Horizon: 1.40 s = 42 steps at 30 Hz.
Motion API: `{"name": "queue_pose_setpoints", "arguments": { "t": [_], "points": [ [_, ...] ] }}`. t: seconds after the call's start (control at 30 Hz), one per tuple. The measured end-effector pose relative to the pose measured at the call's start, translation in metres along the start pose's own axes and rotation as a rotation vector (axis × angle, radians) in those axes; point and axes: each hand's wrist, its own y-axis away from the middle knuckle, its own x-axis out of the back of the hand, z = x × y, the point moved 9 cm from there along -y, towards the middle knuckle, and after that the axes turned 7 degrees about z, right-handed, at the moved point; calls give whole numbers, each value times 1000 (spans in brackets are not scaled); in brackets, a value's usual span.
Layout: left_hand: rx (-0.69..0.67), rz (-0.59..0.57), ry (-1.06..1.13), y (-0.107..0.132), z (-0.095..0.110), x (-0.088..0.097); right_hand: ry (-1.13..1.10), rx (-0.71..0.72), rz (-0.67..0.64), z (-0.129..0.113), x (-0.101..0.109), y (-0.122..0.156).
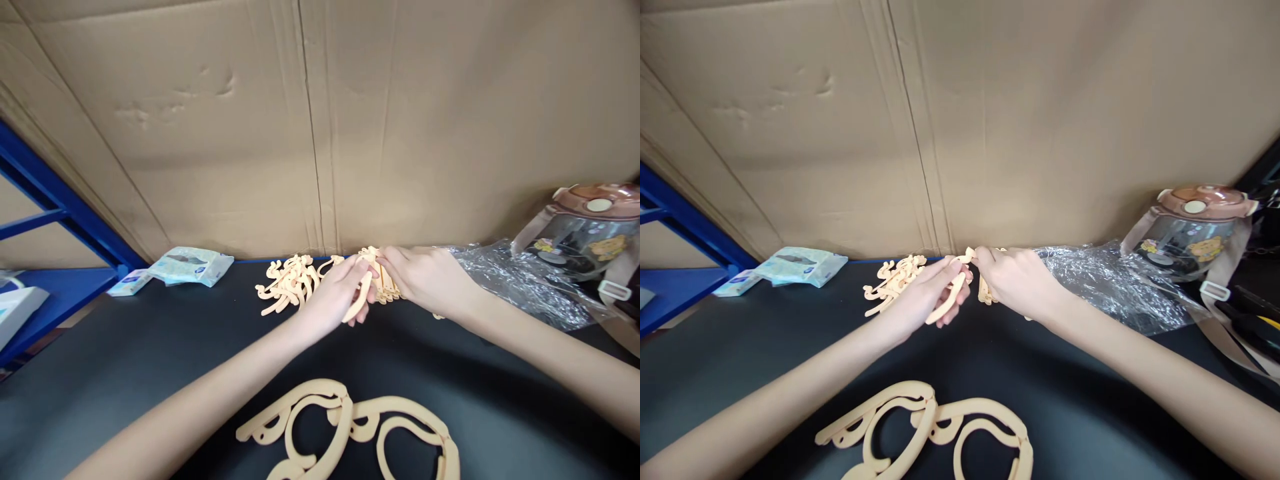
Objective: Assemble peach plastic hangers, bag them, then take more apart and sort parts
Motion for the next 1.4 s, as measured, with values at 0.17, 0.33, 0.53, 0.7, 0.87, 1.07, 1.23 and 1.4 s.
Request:
{"name": "queue_pose_setpoints", "arguments": {
  "t": [0.17,0.33,0.53,0.7,0.87,1.07,1.23,1.4],
  "points": [
    [-81,116,-107,13,-6,-4,-215,-113,-29,9,-10,0],
    [-108,189,-391,20,6,33,-457,-386,93,68,-2,-6],
    [13,414,-474,-11,-11,132,-636,-501,194,102,-1,-11],
    [66,545,-650,-25,-45,177,-593,-449,263,91,9,-14],
    [37,475,-851,-7,-41,187,-283,-126,264,62,13,2],
    [112,210,-953,29,-39,200,-41,186,158,37,-21,36],
    [100,135,-997,33,-45,206,-99,176,98,35,-40,44],
    [42,99,-1008,26,-50,202,-145,127,40,37,-43,43]
  ]
}}
